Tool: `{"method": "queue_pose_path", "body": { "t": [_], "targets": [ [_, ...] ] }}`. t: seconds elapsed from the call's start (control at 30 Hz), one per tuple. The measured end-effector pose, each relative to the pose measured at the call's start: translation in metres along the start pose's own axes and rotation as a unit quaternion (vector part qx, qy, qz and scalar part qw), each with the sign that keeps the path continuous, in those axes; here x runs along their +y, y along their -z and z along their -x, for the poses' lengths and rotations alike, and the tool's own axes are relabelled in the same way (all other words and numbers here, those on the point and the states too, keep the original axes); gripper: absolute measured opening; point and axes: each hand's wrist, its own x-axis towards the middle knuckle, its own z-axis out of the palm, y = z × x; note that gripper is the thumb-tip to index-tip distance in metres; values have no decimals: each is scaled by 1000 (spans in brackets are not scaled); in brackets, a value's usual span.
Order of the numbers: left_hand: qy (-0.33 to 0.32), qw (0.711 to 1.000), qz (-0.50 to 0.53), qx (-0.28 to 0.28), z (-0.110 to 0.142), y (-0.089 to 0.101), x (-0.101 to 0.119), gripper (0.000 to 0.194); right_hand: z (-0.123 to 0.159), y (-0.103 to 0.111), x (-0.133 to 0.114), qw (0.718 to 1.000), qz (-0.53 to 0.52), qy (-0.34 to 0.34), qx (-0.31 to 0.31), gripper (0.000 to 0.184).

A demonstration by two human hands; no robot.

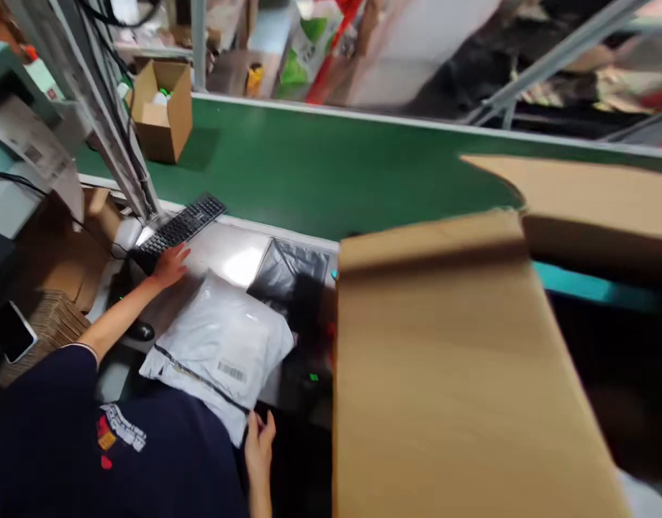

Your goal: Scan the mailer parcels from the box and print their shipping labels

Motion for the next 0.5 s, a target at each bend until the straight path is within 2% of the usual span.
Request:
{"method": "queue_pose_path", "body": {
  "t": [0.07, 0.1, 0.2, 0.27, 0.33, 0.4, 0.43, 0.47, 0.5],
  "targets": [
    [-36, 996, 84, -2, 77, -10, 4, 50, 16, 3, -12, 996, -54, -50, -47, 117],
    [-18, 994, 110, -4, 119, -16, 5, 47, 19, 3, -18, 992, -82, -69, -63, 113],
    [135, 979, 142, -49, 230, -37, 7, 46, 19, 0, -31, 980, -145, -90, -103, 110],
    [242, 949, 179, -97, 274, -50, 11, 44, 20, -2, -35, 971, -183, -101, -120, 114],
    [343, 891, 273, -119, 291, -55, 17, 45, 26, -2, -37, 963, -215, -109, -120, 114],
    [406, 815, 403, -90, 288, -52, 21, 51, 35, 1, -38, 957, -247, -107, -109, 104],
    [416, 782, 459, -67, 283, -47, 23, 57, 39, 4, -39, 954, -266, -97, -100, 97],
    [410, 761, 501, -46, 277, -41, 23, 63, 42, 7, -41, 951, -286, -78, -91, 88],
    [391, 752, 530, -28, 272, -34, 24, 68, 45, 11, -43, 950, -300, -47, -75, 79]
  ]
}}
